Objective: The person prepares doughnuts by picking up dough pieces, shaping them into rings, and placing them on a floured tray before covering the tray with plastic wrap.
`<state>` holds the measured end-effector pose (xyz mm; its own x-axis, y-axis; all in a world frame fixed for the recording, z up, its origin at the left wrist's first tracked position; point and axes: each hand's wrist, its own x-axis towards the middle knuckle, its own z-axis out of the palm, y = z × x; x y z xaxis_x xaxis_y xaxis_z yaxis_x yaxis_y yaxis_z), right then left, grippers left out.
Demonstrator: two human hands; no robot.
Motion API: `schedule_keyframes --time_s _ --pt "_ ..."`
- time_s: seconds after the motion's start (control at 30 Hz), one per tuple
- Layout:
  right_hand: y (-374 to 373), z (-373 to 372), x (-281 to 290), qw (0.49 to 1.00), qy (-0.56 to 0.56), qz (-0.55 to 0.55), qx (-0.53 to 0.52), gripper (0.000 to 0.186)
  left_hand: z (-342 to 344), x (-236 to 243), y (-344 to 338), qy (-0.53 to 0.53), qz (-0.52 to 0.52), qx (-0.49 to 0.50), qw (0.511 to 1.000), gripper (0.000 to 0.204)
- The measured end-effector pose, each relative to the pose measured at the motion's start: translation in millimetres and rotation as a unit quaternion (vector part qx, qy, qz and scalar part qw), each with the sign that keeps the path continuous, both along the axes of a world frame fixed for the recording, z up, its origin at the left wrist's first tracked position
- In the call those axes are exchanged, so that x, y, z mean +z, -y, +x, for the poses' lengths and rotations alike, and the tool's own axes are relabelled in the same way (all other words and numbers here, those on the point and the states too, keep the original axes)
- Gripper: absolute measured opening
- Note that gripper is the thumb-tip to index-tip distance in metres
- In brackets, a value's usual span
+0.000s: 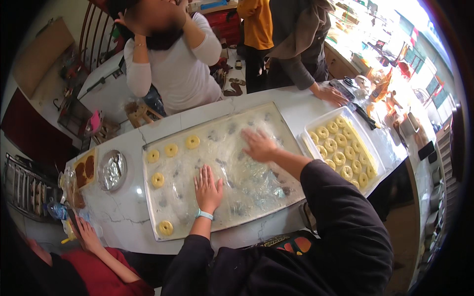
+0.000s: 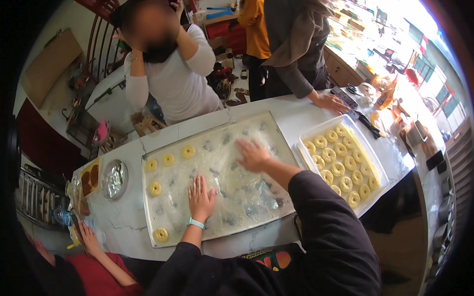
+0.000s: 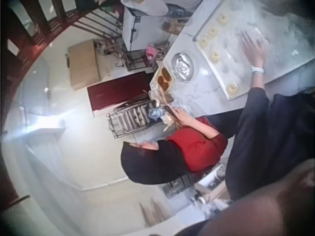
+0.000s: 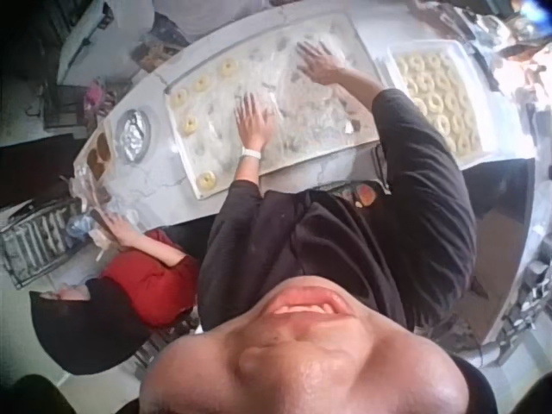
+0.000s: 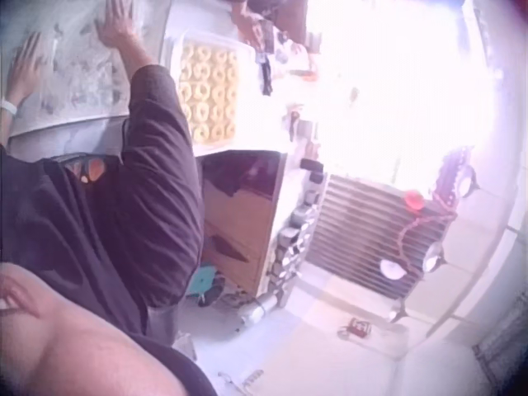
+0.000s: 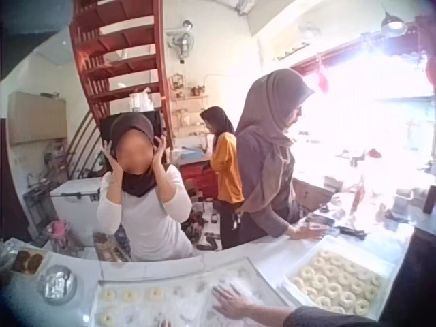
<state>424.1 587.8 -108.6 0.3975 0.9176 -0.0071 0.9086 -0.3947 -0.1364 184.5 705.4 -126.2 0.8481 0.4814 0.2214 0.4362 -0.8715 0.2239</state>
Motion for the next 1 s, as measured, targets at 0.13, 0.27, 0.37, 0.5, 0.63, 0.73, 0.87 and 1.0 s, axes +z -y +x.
schedule_keyframes --time_s 0.13,0.27,0.37,0.5,0.63,0.73,0.87,1.0 --pt "-13.5 68.9 0.4 0.976 0.054 0.131 -0.163 0.048 0.8 1.3 3.6 -0.009 0.007 0.002 1.0 0.062" --pt "-19.5 71.5 1.6 0.948 0.035 0.199 -0.246 0.03 -3.9 1.1 1.9 -0.014 0.029 0.005 0.999 0.064" --pt "-26.8 77.3 3.5 0.938 0.051 0.252 -0.233 0.022 -1.2 9.1 -0.5 -0.02 0.009 -0.018 1.0 0.065" --pt "-25.1 33.8 44.1 0.932 -0.07 0.337 -0.111 0.019 -15.4 -6.4 -14.8 0.09 -0.103 0.014 0.991 0.079" --pt "27.9 -22.2 105.9 0.851 -0.015 0.525 0.028 0.011 -30.7 -2.6 -41.1 0.218 -0.082 0.213 0.949 0.107" --pt "73.4 -38.6 136.6 0.791 -0.035 0.61 -0.018 0.011 -32.4 8.7 -62.4 0.277 -0.141 0.275 0.91 0.101" --pt "136.8 -34.2 159.3 0.68 -0.077 0.715 -0.142 0.008 9.0 34.9 -73.3 0.376 -0.526 0.04 0.761 0.059" --pt "217.5 -3.6 171.2 0.641 -0.03 0.718 -0.27 0.009 108.5 99.7 -58.4 0.341 -0.5 -0.048 0.795 0.014"
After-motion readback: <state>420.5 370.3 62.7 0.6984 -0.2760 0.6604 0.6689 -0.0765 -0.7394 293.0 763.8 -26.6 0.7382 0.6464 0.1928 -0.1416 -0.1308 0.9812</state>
